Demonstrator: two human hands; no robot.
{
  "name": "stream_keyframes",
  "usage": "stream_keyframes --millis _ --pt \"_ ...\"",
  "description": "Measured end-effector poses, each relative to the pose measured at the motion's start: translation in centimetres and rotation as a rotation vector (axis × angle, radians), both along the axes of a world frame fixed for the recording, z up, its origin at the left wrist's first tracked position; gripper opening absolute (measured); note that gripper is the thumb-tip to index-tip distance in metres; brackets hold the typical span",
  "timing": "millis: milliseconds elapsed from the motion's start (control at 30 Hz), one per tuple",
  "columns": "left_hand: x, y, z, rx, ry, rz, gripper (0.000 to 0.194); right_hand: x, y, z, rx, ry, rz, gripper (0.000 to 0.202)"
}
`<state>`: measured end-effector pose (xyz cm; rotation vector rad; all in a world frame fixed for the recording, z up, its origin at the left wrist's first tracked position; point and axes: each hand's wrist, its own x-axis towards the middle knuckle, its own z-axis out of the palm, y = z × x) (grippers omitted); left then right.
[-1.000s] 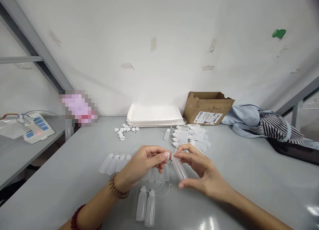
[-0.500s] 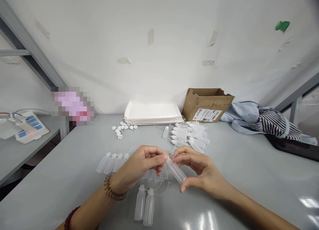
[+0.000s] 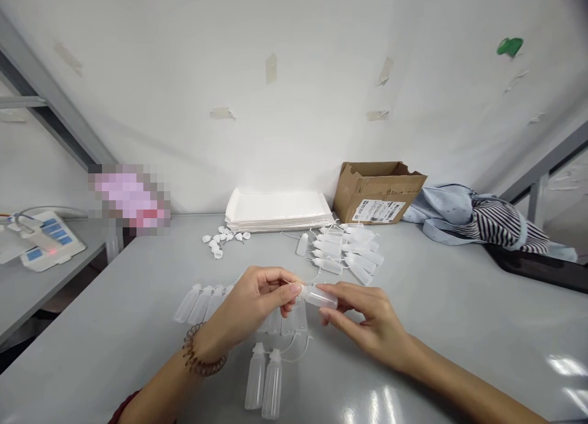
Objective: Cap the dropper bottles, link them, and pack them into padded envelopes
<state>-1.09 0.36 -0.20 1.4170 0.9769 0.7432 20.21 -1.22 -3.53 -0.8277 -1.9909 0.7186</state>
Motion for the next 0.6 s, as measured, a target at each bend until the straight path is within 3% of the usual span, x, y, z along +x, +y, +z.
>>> stream_keyframes --millis 133,233,333,467,600 --pt "0.2 -0.2 0.0 0.081 0.032 0.014 0.021 -0.2 0.0 0.6 -0.508 0.136 0.107 0.024" --pt "0.0 -0.3 0.3 0.194 0.067 -0.032 0.019 -0.3 0.4 0.8 -0.914 0.335 0.265 0.037" --pt "-0.1 -0.4 0.5 0.379 0.160 -0.084 0.017 -0.2 0.9 0.4 -1.208 0.509 0.345 0.040" --pt "-0.1 -0.4 0.2 0.652 0.223 -0.090 0.018 -0.1 1.4 -0.5 -1.367 0.596 0.400 0.042" --pt "-0.3 -0.3 0.1 0.655 0.198 -0.085 0.016 -0.1 1.4 -0.6 -1.330 0.606 0.423 0.039"
